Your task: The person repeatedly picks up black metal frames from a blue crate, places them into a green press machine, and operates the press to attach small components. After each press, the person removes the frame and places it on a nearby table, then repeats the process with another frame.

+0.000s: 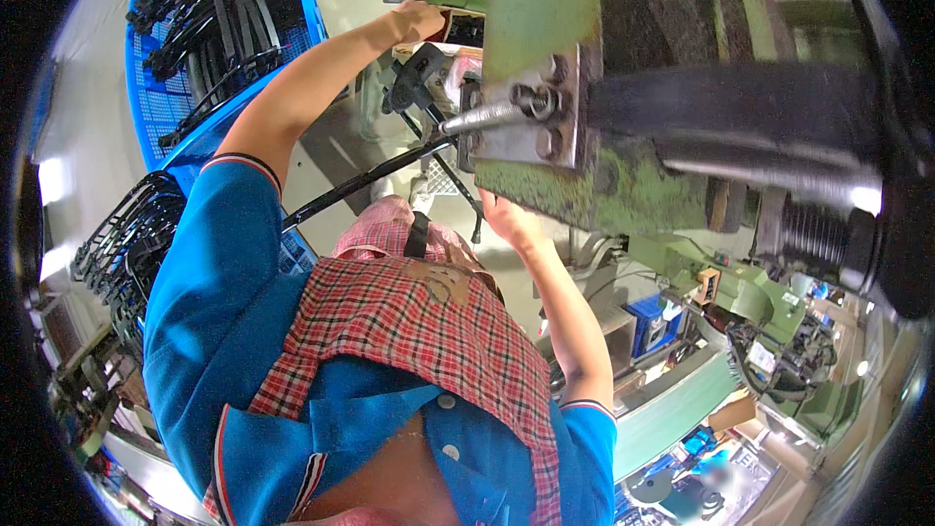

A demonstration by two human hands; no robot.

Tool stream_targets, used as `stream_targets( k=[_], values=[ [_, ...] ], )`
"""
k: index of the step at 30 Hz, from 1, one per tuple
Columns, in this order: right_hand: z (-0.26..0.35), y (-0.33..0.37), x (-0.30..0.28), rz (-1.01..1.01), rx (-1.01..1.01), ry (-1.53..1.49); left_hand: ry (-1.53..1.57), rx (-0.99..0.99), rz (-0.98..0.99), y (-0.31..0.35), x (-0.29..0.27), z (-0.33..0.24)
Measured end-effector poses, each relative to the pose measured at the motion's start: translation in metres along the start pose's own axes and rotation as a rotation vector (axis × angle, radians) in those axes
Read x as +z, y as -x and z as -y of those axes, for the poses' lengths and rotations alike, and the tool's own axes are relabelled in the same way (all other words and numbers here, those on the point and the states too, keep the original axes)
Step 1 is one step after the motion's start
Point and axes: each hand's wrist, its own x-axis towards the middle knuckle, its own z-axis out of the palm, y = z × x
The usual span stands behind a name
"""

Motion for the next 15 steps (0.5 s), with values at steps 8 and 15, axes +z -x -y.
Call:
stream_targets(
  k=[8, 15],
  values=[
    [0.019, 0.000, -0.011, 0.108, 0.214, -0.030, 0.432, -0.197, -0.639, 0.040, 0.001, 0.018],
    [0.010, -0.008, -0.013, 0.130, 0.209, 0.003, 0.452, -0.272, -0.605, 0.019, 0.040, 0.007]
  ],
)
